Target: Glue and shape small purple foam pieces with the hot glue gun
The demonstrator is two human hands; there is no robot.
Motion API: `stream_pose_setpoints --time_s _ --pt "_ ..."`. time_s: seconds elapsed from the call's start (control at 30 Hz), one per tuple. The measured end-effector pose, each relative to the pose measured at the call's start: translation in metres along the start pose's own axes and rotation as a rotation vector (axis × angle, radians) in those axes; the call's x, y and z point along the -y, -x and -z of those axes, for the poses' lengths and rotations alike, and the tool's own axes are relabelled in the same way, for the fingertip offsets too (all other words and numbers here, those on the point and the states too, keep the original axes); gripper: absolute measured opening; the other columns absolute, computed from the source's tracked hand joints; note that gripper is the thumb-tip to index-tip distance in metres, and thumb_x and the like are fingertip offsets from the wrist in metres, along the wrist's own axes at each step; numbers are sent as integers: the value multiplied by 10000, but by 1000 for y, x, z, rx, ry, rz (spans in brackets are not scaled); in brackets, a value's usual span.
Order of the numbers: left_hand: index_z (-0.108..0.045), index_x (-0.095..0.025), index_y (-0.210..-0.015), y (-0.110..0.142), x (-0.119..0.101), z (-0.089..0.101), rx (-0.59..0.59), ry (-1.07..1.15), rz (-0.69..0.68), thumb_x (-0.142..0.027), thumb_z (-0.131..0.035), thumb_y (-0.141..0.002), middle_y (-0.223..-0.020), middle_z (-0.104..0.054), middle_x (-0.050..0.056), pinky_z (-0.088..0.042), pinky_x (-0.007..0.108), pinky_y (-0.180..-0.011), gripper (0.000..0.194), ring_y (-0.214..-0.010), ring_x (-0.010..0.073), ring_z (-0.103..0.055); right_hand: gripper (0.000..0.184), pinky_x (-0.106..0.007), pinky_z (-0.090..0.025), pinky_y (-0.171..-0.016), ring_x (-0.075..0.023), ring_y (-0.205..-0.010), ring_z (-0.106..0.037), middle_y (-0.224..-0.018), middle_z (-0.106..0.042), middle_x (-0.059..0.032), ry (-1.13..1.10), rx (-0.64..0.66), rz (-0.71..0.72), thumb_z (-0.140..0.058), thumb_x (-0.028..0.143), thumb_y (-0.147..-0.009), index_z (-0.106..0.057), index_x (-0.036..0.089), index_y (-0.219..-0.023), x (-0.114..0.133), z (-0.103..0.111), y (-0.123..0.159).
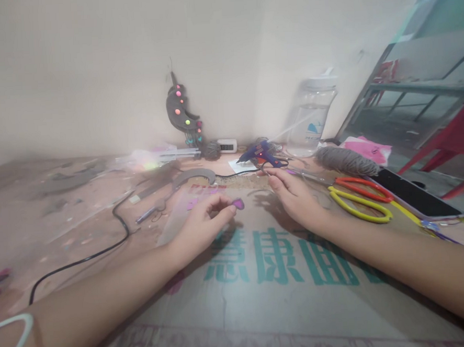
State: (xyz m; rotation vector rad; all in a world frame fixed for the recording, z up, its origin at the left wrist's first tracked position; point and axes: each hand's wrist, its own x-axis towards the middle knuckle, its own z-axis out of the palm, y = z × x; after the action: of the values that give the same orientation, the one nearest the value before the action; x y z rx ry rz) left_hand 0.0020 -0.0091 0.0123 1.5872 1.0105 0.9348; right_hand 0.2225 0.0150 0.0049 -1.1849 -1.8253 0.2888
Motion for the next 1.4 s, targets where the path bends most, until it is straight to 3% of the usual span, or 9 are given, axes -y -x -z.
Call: stream_pose_setpoints --time_s 0.2,0.3,0.47,0.6,0.87,1.13,1.27,1.4 --pt "-533 -173 -742 -3 -2 2 -11 38 50 -280 -582 -840 -664 -603 -26 -436 244 -640 153 -674 135 -637 350 -423 -437 -1019 -240 -1178 -586 -1285 -638 -117 107 80 128 -452 290 -964 -577 167 -1266 -6 -4 0" --pt "-508 -180 -713 -3 -1 2 42 19 60 -281 -565 -834 -643 -597 -26 -442 247 -645 168 -685 145 -639 362 -417 -464 -974 -239 -1116 -606 -1262 -640 -121 142 153 181 -484 280 -954 -558 162 -1288 -8 -7 3" --pt "-550 -186 -805 -1 7 2 112 -157 6 -317 -546 -852 -760 -652 -6 -425 248 -649 140 -724 147 -609 249 -402 -455 -927 -244 -1045 -598 -1094 -680 -116 174 169 231 -541 291 -934 -648 145 -1106 1 -3 3" --pt "-577 -184 -819 1 9 1 114 -337 -80 -317 -514 -871 -750 -599 -16 -396 241 -630 155 -686 130 -541 203 -322 -476 -791 -188 -873 -633 -921 -718 -60 56 238 131 -525 288 -940 -692 172 -935 19 2 7" --pt "-581 -178 -788 0 6 2 137 -478 -138 -291 -506 -854 -713 -568 -24 -389 252 -638 151 -694 134 -519 145 -286 -484 -773 -160 -825 -649 -865 -728 -27 -97 380 36 -579 240 -876 -713 187 -876 31 0 12" --pt "-599 -180 -840 1 10 2 130 -421 -168 -363 -509 -905 -756 -594 -17 -409 244 -627 214 -689 126 -528 169 -253 -445 -638 -124 -661 -584 -718 -666 1 -216 460 -142 -606 306 -848 -689 171 -787 28 -1 9" --pt "-600 -176 -864 0 10 4 95 -331 -183 -426 -487 -931 -803 -627 0 -447 262 -688 282 -753 143 -573 242 -230 -352 -480 -82 -463 -436 -553 -541 53 -361 426 -287 -611 405 -843 -672 172 -823 24 -2 11" --pt "-646 -191 -951 -1 11 5 102 -283 -147 -421 -550 -902 -878 -674 7 -465 267 -726 254 -815 156 -612 254 -224 -321 -448 -78 -450 -413 -558 -530 50 -364 391 -300 -619 423 -832 -671 174 -820 27 -2 11"
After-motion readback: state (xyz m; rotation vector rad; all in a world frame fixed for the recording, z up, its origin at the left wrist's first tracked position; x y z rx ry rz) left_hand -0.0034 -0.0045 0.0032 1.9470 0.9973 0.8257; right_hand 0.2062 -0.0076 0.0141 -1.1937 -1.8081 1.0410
